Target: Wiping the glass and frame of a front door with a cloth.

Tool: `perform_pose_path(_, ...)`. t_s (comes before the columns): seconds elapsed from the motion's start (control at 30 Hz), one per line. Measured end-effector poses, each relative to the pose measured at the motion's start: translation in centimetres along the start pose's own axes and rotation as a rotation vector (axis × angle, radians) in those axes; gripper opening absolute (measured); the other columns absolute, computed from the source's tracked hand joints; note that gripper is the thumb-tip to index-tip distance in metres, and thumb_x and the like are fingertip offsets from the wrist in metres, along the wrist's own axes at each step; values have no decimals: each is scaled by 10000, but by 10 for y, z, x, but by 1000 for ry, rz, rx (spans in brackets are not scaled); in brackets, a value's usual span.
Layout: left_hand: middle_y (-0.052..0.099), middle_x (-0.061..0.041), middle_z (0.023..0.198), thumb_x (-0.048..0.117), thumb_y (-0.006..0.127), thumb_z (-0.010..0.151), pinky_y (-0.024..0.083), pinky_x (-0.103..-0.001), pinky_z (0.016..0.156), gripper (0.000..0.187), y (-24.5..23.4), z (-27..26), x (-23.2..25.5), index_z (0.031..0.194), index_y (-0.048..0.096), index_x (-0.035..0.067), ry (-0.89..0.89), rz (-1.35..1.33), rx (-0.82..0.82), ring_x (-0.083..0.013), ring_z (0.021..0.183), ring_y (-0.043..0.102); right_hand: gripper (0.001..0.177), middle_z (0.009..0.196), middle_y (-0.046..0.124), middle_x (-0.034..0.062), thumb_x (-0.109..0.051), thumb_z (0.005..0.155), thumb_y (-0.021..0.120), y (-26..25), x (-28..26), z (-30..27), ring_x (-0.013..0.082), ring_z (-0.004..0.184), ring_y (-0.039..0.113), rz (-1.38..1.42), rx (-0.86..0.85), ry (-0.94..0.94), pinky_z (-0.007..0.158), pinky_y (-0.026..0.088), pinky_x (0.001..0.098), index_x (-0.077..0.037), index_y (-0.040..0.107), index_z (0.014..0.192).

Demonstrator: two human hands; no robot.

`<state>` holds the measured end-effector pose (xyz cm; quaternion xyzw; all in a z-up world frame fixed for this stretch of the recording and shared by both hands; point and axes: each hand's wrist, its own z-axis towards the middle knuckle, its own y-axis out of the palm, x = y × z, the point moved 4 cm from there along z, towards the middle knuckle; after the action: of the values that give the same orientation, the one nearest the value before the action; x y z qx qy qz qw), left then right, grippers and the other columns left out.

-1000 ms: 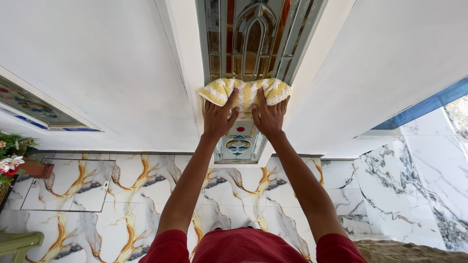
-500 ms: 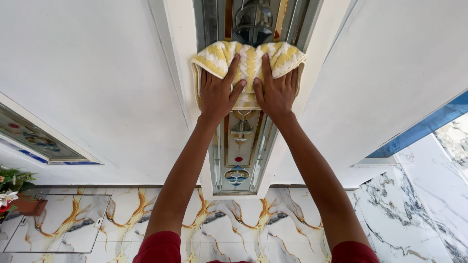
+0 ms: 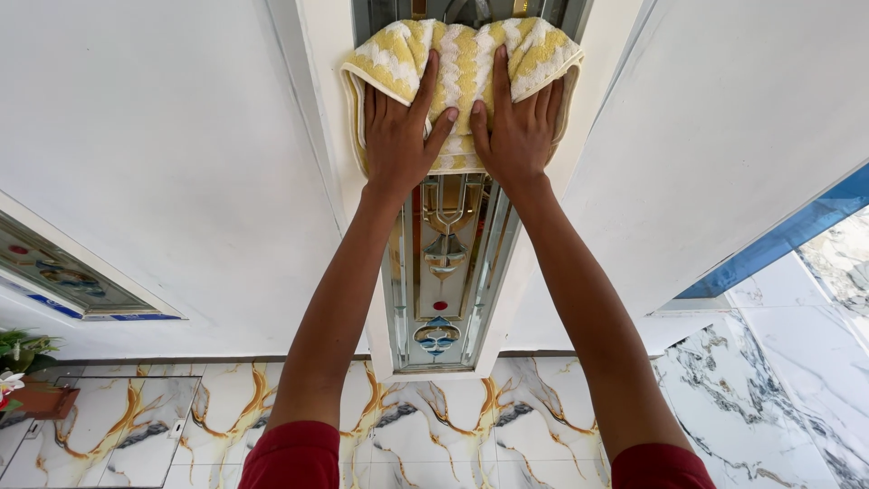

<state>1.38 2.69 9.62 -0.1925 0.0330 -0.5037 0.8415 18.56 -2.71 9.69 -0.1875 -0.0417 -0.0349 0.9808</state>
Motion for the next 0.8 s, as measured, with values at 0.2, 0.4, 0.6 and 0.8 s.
perform_pose_path(0.2, 533, -173, 1554, 482, 624, 1100, 242, -543, 1280, 676, 9, -37, -1, 1649, 329, 221, -27, 27, -19, -366, 1450, 484, 586, 1462, 523, 318, -360, 1119, 556, 2, -8, -35, 535, 1418, 442, 103, -24, 61, 1256, 236, 647, -80, 421, 1615)
perform_pose_path(0.4, 573, -180, 1494, 481, 637, 1081, 291, -539, 1258, 666, 17, -89, 0, 1636, 359, 240, -79, 20, -82, -364, 1396, 527, 553, 1452, 539, 306, -311, 1076, 595, 3, -16, -91, 498, 1388, 478, 188, -43, 77, 1243, 252, 642, -68, 501, 1564)
perform_pose_path(0.6, 598, -169, 1475, 428, 671, 1052, 313, -537, 1233, 642, 18, -147, 4, 1607, 428, 216, -89, 13, -133, -362, 1370, 544, 572, 1473, 520, 308, -315, 1061, 603, 9, -25, -152, 507, 1397, 459, 194, -149, 94, 1233, 241, 657, -51, 500, 1558)
perform_pose_path(0.8, 602, -171, 1457, 370, 696, 1021, 330, -533, 1216, 649, 25, -201, 5, 1597, 432, 227, -110, 22, -177, -365, 1346, 552, 580, 1470, 526, 294, -312, 1054, 610, 22, -30, -210, 496, 1404, 456, 191, -235, 88, 1230, 204, 671, -55, 486, 1559)
